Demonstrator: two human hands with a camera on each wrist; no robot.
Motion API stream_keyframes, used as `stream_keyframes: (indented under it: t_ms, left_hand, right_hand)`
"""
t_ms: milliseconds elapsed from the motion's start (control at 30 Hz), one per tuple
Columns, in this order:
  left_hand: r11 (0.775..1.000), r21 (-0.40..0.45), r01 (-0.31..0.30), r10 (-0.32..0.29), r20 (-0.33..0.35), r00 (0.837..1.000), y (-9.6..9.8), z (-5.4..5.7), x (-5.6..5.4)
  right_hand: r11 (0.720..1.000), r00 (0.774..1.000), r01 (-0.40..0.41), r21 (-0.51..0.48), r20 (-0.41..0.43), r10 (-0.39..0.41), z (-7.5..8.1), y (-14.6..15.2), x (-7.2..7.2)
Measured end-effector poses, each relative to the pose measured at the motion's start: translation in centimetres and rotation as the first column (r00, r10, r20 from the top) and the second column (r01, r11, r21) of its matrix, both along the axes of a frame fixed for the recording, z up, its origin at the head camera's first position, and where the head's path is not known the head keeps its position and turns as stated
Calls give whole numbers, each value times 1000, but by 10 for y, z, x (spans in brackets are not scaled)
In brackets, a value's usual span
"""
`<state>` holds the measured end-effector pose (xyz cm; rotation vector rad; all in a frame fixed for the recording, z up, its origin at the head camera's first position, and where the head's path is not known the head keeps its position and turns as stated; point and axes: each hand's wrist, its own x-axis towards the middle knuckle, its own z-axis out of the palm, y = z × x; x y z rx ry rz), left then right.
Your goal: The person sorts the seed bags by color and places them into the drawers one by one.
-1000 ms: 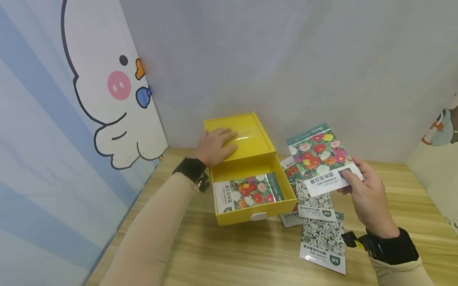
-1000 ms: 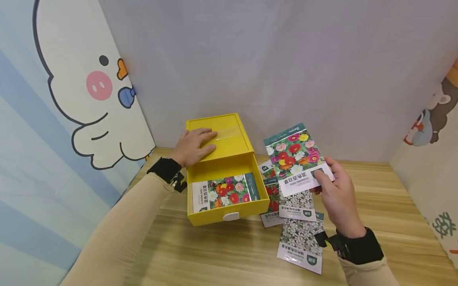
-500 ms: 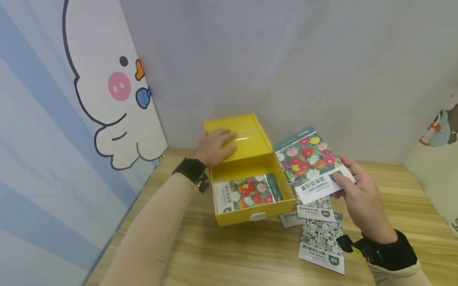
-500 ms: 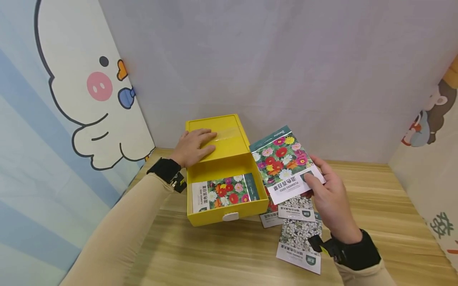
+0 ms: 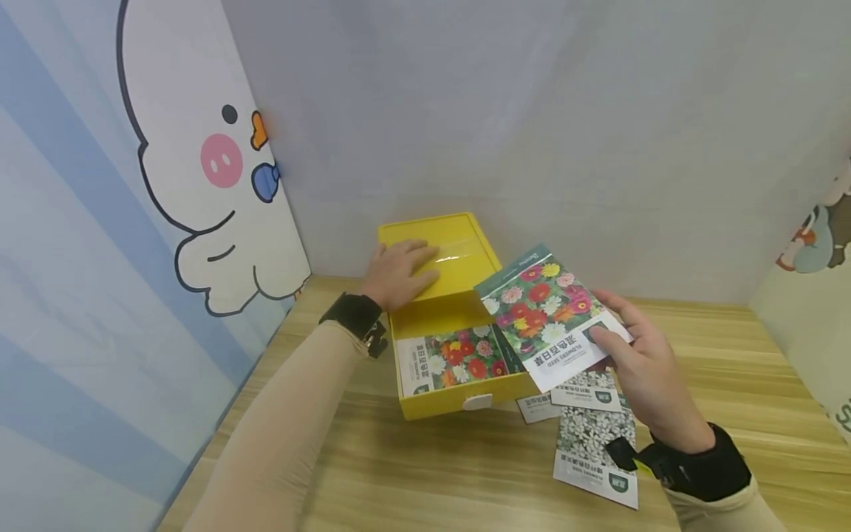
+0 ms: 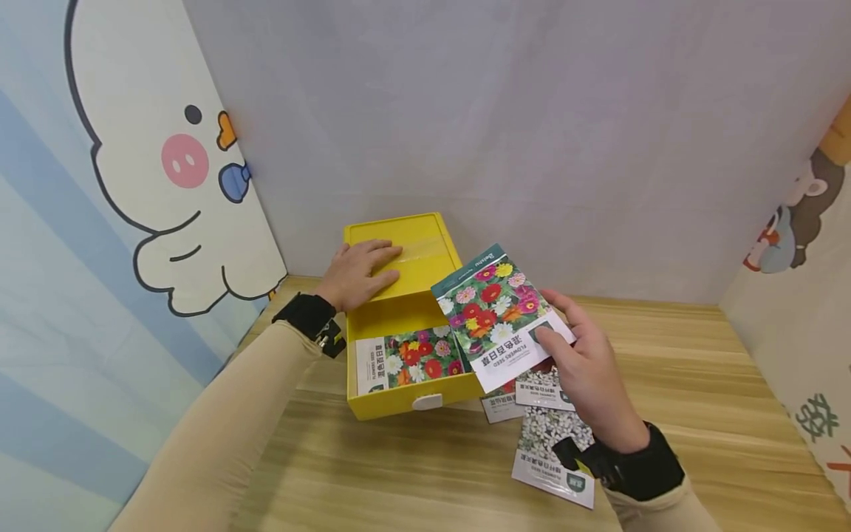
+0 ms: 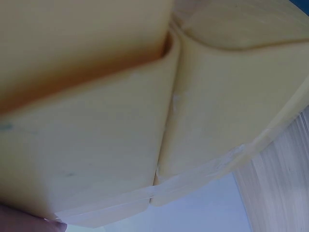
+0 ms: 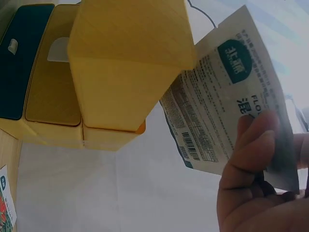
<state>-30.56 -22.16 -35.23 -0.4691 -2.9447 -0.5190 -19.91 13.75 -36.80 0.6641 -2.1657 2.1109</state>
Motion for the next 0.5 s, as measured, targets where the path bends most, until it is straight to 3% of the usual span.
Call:
stream_keyframes:
  t_ms: [300, 500]
  left_hand:
    - [1000, -15, 0, 0, -1, 1000, 0, 0, 0]
    - [1000, -21, 0, 0, -4, 1000, 0, 0, 0]
  right_hand:
    - [994, 999, 17, 104, -42, -12, 5, -14, 7]
    - [984, 998, -42, 175, -28, 48, 12, -26, 12]
